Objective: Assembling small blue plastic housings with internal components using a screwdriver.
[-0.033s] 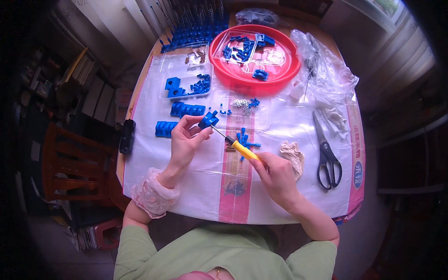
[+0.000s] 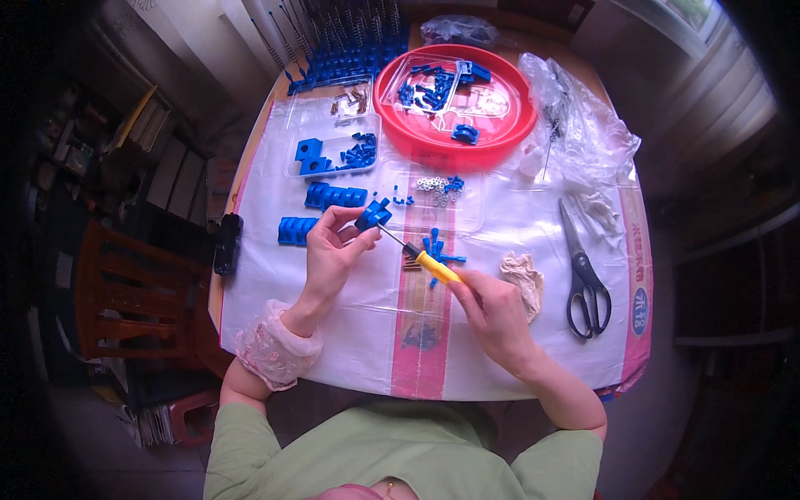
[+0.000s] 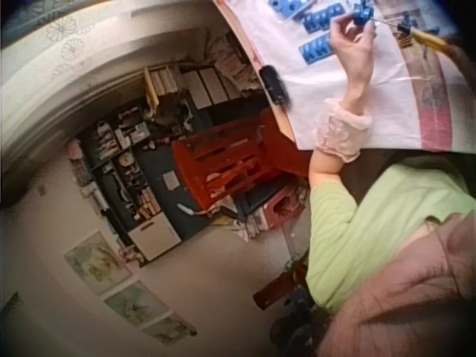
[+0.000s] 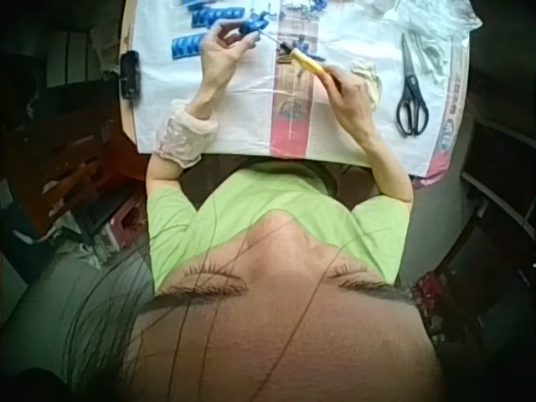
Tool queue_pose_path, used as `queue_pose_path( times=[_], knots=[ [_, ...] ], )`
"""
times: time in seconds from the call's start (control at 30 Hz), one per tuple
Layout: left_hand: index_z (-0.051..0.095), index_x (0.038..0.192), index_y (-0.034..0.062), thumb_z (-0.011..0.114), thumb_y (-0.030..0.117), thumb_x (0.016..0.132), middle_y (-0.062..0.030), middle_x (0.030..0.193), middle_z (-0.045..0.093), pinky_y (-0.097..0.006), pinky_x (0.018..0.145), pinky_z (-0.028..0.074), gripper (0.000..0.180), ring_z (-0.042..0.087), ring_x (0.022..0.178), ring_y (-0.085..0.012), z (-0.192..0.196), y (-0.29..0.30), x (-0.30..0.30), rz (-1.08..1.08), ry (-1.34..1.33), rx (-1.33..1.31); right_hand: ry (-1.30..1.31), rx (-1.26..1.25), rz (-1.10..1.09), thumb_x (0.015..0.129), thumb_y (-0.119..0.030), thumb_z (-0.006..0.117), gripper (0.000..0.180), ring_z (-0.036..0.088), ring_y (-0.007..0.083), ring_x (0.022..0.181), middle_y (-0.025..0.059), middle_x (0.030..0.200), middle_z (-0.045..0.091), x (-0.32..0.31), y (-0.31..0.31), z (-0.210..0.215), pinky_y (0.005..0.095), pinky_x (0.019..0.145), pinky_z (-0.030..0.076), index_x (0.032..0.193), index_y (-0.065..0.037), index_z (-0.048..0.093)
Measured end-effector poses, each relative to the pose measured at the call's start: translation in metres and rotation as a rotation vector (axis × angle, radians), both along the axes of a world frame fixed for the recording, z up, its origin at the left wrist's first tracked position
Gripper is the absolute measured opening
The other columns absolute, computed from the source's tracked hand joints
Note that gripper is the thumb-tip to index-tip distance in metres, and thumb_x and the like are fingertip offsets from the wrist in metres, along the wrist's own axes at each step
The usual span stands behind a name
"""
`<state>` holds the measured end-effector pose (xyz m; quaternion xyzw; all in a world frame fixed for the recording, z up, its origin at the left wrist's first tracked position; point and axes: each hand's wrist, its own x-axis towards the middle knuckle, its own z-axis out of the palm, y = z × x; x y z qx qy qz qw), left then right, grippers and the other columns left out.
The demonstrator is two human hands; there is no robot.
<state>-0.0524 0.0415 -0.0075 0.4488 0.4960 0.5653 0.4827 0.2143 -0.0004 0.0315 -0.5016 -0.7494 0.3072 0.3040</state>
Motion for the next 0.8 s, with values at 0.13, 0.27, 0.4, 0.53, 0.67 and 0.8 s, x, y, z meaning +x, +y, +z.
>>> queue_pose_path(
  times=[0.13,0.27,0.4,0.53,0.67,0.8],
  knots=[
    [0.062,0.118,-0.0018,0.080,-0.001,0.090,-0.0101,0.107,0.075,-0.022,0.074,0.060,0.033,0.073,0.088,-0.0108,-0.001,0.000,0.002,0.001,0.006,0.023,0.116,-0.323,-0.014,0.107,-0.017,0.061,0.023,0.059,0.0168,0.058,0.0108,0.068,0.062,0.002,0.005,0.001,0.0355,0.057,0.044,0.123,-0.001,0.063],
    [0.062,0.118,-0.0020,0.080,-0.001,0.090,-0.0100,0.106,0.074,-0.022,0.073,0.060,0.033,0.073,0.088,-0.0106,-0.001,0.000,0.001,0.012,0.014,0.027,0.166,-0.343,0.026,0.107,-0.015,0.061,0.026,0.054,0.0134,0.059,0.0081,0.068,0.058,0.004,0.007,-0.007,0.0331,0.057,0.042,0.129,-0.001,0.056],
    [0.061,0.118,-0.0023,0.079,-0.002,0.090,-0.0104,0.107,0.074,-0.023,0.074,0.060,0.033,0.074,0.089,-0.0119,0.000,0.001,0.000,0.023,0.006,0.016,0.194,-0.360,0.080,0.105,-0.010,0.064,0.029,0.050,0.0109,0.059,0.0054,0.071,0.058,0.003,0.005,-0.003,0.0306,0.057,0.040,0.130,-0.002,0.052],
    [0.060,0.119,-0.0023,0.078,-0.003,0.091,-0.0109,0.109,0.073,-0.025,0.076,0.061,0.033,0.074,0.091,-0.0137,0.000,0.002,0.000,0.004,0.026,0.003,0.292,-0.246,0.028,0.102,-0.007,0.068,0.030,0.050,0.0099,0.059,0.0054,0.073,0.059,-0.002,-0.001,-0.009,0.0300,0.056,0.040,0.125,-0.001,0.050],
    [0.060,0.119,-0.0019,0.078,-0.002,0.092,-0.0107,0.109,0.073,-0.025,0.076,0.061,0.032,0.074,0.092,-0.0140,0.000,0.001,0.001,-0.001,0.035,-0.007,0.232,-0.183,-0.020,0.100,-0.007,0.070,0.027,0.052,0.0111,0.058,0.0071,0.074,0.061,-0.002,-0.001,-0.009,0.0315,0.053,0.040,0.116,0.000,0.049],
    [0.059,0.119,-0.0010,0.078,-0.001,0.092,-0.0104,0.111,0.072,-0.025,0.076,0.061,0.032,0.075,0.093,-0.0146,-0.001,0.000,0.001,0.001,-0.003,0.000,0.083,-0.124,-0.023,0.100,-0.009,0.071,0.023,0.055,0.0141,0.056,0.0098,0.072,0.062,-0.003,0.000,-0.003,0.0325,0.053,0.042,0.110,0.001,0.054]
  ],
)
